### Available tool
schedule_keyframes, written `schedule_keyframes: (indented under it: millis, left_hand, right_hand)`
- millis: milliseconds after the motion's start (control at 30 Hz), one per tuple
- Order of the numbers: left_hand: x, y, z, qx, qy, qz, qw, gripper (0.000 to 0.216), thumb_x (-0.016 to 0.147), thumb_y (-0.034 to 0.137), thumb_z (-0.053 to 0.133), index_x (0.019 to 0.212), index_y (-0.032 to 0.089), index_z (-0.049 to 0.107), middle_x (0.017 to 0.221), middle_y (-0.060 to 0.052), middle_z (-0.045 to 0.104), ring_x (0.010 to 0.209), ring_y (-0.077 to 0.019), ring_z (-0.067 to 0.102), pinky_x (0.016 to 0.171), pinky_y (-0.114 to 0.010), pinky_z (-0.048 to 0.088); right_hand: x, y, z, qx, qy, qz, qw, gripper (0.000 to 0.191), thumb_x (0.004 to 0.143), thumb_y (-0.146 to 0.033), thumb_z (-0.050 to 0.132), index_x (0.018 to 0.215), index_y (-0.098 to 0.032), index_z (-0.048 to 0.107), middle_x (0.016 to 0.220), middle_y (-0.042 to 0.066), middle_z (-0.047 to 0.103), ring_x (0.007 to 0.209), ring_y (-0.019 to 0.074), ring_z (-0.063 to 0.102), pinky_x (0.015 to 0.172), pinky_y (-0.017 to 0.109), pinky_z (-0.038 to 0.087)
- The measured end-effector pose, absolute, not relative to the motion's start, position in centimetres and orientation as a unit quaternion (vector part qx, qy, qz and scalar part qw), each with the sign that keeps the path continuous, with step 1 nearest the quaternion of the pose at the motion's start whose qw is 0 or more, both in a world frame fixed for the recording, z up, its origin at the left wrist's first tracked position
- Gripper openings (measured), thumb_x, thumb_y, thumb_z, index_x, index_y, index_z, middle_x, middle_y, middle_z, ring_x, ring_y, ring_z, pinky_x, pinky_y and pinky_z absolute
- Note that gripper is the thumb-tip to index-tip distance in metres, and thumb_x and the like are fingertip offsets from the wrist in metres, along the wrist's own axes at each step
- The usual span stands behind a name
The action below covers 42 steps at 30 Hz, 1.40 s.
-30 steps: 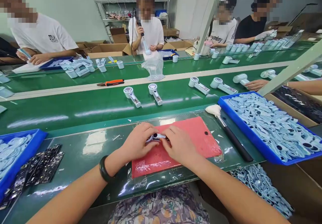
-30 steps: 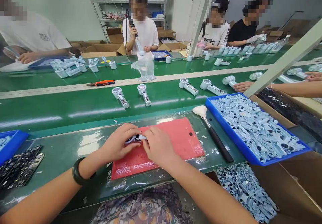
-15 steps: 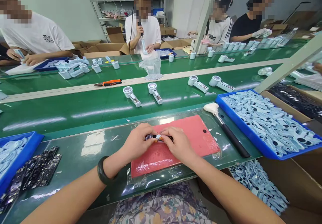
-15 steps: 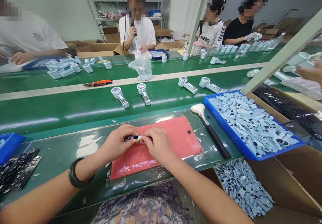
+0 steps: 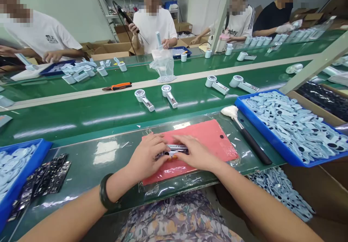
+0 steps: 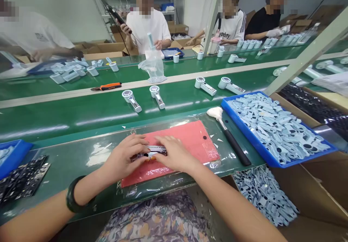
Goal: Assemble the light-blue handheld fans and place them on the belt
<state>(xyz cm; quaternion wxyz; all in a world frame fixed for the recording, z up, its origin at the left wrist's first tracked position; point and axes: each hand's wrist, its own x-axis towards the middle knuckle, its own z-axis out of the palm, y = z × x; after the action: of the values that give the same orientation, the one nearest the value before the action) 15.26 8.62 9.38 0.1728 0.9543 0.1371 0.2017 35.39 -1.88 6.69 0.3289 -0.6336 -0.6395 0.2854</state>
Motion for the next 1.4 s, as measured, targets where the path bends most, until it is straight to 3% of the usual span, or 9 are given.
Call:
schedule_keyframes:
  millis: [133,567,667,800,933,1067,1167,1300,1400]
  left_hand:
    - [14.8,7.3,8.5,0.96,0.158,0.18,0.146,0.024,0.096,0.02,0.058,0.119,0.02,0.066,0.119,-0.008,0.072,0.122,-0.0319,0.062,0.104,-0.056,0.052]
    - [15.4,6.5,8.9,0.972,0.182,0.12,0.093,0.025,0.096,0.014,0.049,0.114,0.015,0.066,0.118,-0.014,0.07,0.113,-0.0316,0.063,0.104,-0.056,0.049]
    - [15.6,6.1,9.2,0.975,0.178,0.109,0.073,0.024,0.093,0.016,0.057,0.116,0.015,0.065,0.117,-0.014,0.069,0.115,-0.0325,0.06,0.103,-0.054,0.049]
    - [15.1,7.1,10.2,0.981,0.18,0.068,-0.016,0.029,0.089,0.012,0.059,0.116,0.017,0.066,0.11,-0.012,0.069,0.109,-0.0319,0.06,0.102,-0.056,0.048]
    - [13.5,13.4,12.3,0.956,0.261,0.056,-0.12,0.036,0.087,0.006,0.054,0.111,0.026,0.072,0.129,-0.013,0.064,0.135,-0.0359,0.049,0.114,-0.064,0.038]
    - [13.2,22.4,14.2,0.922,0.341,0.07,-0.171,0.036,0.089,0.003,0.048,0.102,0.021,0.076,0.15,-0.019,0.05,0.149,-0.0427,0.034,0.116,-0.071,0.03]
    - [14.1,27.2,13.6,0.91,0.375,0.068,-0.165,0.037,0.087,0.0,0.047,0.098,0.019,0.076,0.143,-0.021,0.056,0.137,-0.04,0.051,0.112,-0.064,0.04]
    - [14.2,28.6,11.0,0.895,0.424,0.064,-0.127,0.056,0.084,-0.002,0.046,0.126,0.026,0.07,0.14,-0.019,0.06,0.102,-0.0286,0.072,0.089,-0.046,0.06]
    - [12.2,25.6,9.5,0.884,0.449,0.077,-0.107,0.072,0.086,-0.003,0.041,0.15,0.027,0.05,0.157,-0.021,0.045,0.114,-0.0293,0.07,0.089,-0.043,0.062]
  right_hand:
    - [35.1,-2.4,7.3,-0.615,-0.702,0.246,0.263,0.036,0.095,-0.022,0.064,0.132,-0.021,0.065,0.122,0.01,0.068,0.116,0.0272,0.06,0.104,0.047,0.046]
    - [34.1,-2.5,6.3,-0.625,-0.739,0.133,0.216,0.035,0.098,-0.023,0.059,0.131,-0.013,0.063,0.119,0.015,0.066,0.109,0.0325,0.057,0.095,0.051,0.048]
    - [34.0,-2.6,5.9,-0.62,-0.722,0.155,0.264,0.033,0.095,-0.021,0.06,0.126,-0.014,0.065,0.116,0.013,0.069,0.108,0.0317,0.06,0.095,0.051,0.05]
    - [34.4,-3.1,4.1,-0.592,-0.669,0.15,0.423,0.037,0.095,-0.027,0.058,0.131,-0.018,0.062,0.129,0.013,0.067,0.119,0.0292,0.061,0.104,0.051,0.05]
    - [34.7,-3.0,2.6,-0.592,-0.576,0.166,0.539,0.034,0.1,-0.04,0.053,0.128,-0.021,0.063,0.13,0.013,0.067,0.122,0.0275,0.063,0.105,0.048,0.053]
    - [34.4,-2.8,2.8,-0.615,-0.571,0.211,0.502,0.033,0.099,-0.041,0.052,0.121,-0.023,0.068,0.123,0.013,0.07,0.115,0.0287,0.067,0.1,0.048,0.056]
    - [34.1,-2.7,3.0,-0.626,-0.59,0.212,0.464,0.031,0.098,-0.036,0.052,0.119,-0.024,0.071,0.119,0.012,0.073,0.111,0.0294,0.069,0.097,0.048,0.057]
    - [34.0,-2.6,2.7,-0.626,-0.612,0.196,0.442,0.03,0.097,-0.032,0.049,0.115,-0.025,0.073,0.115,0.012,0.074,0.106,0.0289,0.071,0.093,0.045,0.059]
    - [34.0,-2.5,2.3,-0.626,-0.634,0.181,0.417,0.032,0.098,-0.033,0.048,0.115,-0.026,0.073,0.116,0.011,0.075,0.107,0.029,0.071,0.093,0.046,0.06]
